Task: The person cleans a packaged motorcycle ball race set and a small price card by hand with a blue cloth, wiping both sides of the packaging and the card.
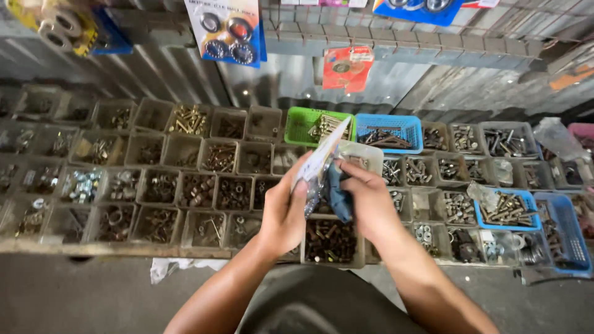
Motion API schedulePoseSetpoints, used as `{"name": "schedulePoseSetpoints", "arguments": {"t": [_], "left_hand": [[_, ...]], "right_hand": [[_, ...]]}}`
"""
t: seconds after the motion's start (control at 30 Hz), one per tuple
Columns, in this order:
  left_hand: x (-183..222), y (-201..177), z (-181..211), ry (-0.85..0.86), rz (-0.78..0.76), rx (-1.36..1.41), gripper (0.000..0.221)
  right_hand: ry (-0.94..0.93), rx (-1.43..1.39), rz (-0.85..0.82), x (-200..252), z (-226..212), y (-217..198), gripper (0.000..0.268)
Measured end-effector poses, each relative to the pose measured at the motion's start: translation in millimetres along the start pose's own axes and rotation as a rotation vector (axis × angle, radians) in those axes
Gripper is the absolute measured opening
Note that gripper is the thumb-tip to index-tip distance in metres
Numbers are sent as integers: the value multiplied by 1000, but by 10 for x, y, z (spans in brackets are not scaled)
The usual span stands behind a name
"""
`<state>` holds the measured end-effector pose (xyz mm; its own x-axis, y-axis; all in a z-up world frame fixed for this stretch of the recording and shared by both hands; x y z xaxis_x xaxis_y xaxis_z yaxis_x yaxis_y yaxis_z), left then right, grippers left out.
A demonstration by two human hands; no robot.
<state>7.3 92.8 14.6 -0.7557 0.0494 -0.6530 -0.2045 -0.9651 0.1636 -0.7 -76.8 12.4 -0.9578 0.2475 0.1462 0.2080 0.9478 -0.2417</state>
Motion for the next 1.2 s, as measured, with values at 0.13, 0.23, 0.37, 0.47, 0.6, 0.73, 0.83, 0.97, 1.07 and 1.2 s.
{"name": "schedulePoseSetpoints", "arguments": {"t": [0.13,0.23,0.37,0.47,0.6,0.73,0.83,0.97,1.07,1.2], "left_hand": [[-67,-279,-86,94,-77,-111,43],[-99,-487,-351,-57,77,-36,42],[-230,-693,-615,-331,270,135,42],[-362,-685,-500,-360,373,270,37],[-434,-668,-434,-418,209,137,39],[-456,-477,-184,-200,160,15,38],[-423,-422,-135,-87,134,-40,38],[-417,-396,-224,-78,165,33,43],[-116,-518,-765,-275,309,213,43],[-178,-387,-537,-285,378,169,39]], "right_hand": [[658,-818,-215,-158,141,126,43],[354,-432,-197,78,-76,381,38],[-591,581,187,293,-64,769,41],[-656,703,211,351,-31,881,38],[-532,747,282,381,21,1031,39],[62,305,131,346,-87,947,40],[585,-250,12,185,61,794,50],[750,-924,-387,148,-132,639,50],[630,-680,-132,70,110,321,48],[-310,243,162,2,229,-8,45]]}}
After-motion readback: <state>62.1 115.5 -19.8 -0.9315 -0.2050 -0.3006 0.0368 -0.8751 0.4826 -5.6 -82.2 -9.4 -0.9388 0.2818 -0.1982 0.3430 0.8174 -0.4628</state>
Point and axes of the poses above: each hand's wrist, its own x-axis away from the middle knuckle, its own y-axis out of the palm, z = x × y, the point moved 1 cm from there along -x, towards the middle knuckle, and after that the axes turned 13 degrees about y, right-handed, at the moved point
